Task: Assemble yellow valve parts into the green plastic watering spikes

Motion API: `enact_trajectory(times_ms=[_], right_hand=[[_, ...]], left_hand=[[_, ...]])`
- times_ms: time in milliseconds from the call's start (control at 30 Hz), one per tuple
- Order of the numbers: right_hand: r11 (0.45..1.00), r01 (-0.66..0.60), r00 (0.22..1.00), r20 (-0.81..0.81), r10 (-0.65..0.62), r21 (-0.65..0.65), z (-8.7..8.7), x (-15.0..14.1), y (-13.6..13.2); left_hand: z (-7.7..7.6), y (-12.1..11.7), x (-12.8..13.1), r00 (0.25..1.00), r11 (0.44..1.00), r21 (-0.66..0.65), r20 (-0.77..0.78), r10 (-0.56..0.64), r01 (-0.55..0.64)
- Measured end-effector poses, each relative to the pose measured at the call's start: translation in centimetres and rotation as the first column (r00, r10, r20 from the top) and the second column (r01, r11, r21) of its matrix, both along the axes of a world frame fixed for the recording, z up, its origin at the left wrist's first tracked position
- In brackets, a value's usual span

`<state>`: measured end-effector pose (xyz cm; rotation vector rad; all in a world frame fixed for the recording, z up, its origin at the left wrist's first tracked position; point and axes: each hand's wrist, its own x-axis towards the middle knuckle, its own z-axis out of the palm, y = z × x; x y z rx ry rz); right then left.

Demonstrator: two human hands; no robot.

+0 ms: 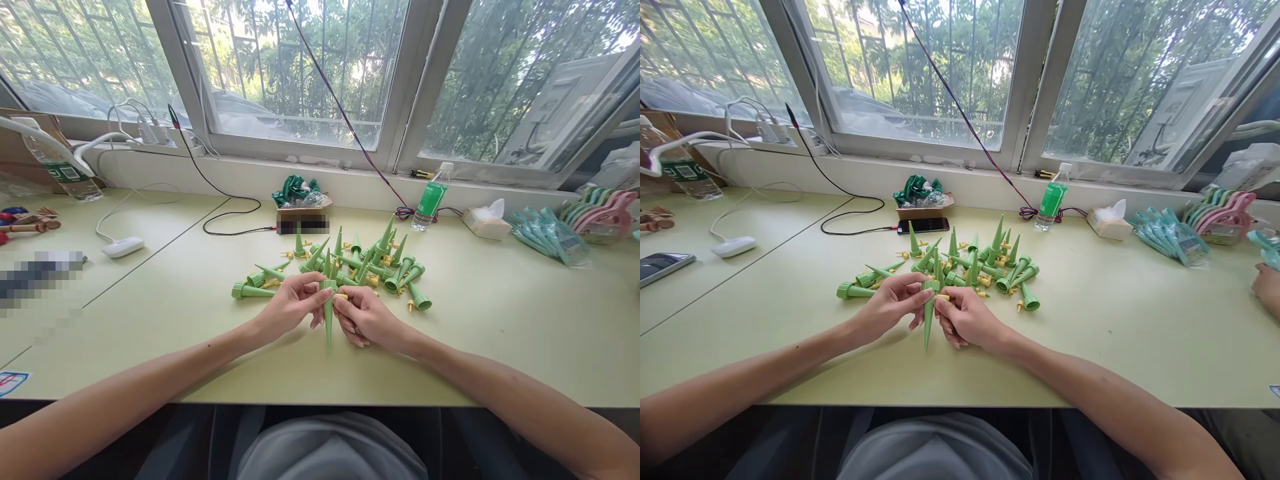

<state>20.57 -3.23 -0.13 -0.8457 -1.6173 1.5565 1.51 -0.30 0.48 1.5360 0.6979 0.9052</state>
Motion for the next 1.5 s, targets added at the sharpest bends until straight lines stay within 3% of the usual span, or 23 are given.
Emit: enact_trajectory(times_ms=[367,533,667,867,1000,1300,1500], right_hand=[[0.999,0.041,0.999,-0.015,-0.041,-0.007,-0.3,-0.2,0.2],[0.998,0.069,0.998,-0.013,-0.069,0.009,-0.2,-0.1,0.3],[0.985,0.128,0.991,0.015,-0.130,0.115,-0.4,0.1,0.5],[0.887,0.214,0.948,0.134,-0.290,0.409,-0.6,0.6,0.5],[0.817,0.182,0.918,0.204,-0.341,0.548,-0.7,0.8,0.6],[0.788,0.122,0.923,0.222,-0.314,0.603,-1.2,0.9,0.5],[0.745,0.094,0.910,0.246,-0.334,0.660,-1.3,0.8,0.4]], left_hand=[[-0.6,0.7,-0.2,0.997,0.997,0.028,0.020,-0.079,0.078],[-0.5,0.7,0.0,0.999,0.997,0.073,0.044,-0.023,0.020],[0.1,0.5,0.0,0.998,0.998,0.063,0.057,0.028,-0.032],[0.4,0.5,-0.1,0.998,0.999,0.036,0.061,-0.023,0.021],[0.0,0.8,-0.3,0.996,0.998,-0.006,0.066,-0.059,0.060],[-1.1,1.2,-0.4,0.968,0.968,-0.155,0.190,-0.164,0.195],[-1.0,1.0,-0.5,0.966,0.966,-0.160,0.194,-0.171,0.203]])
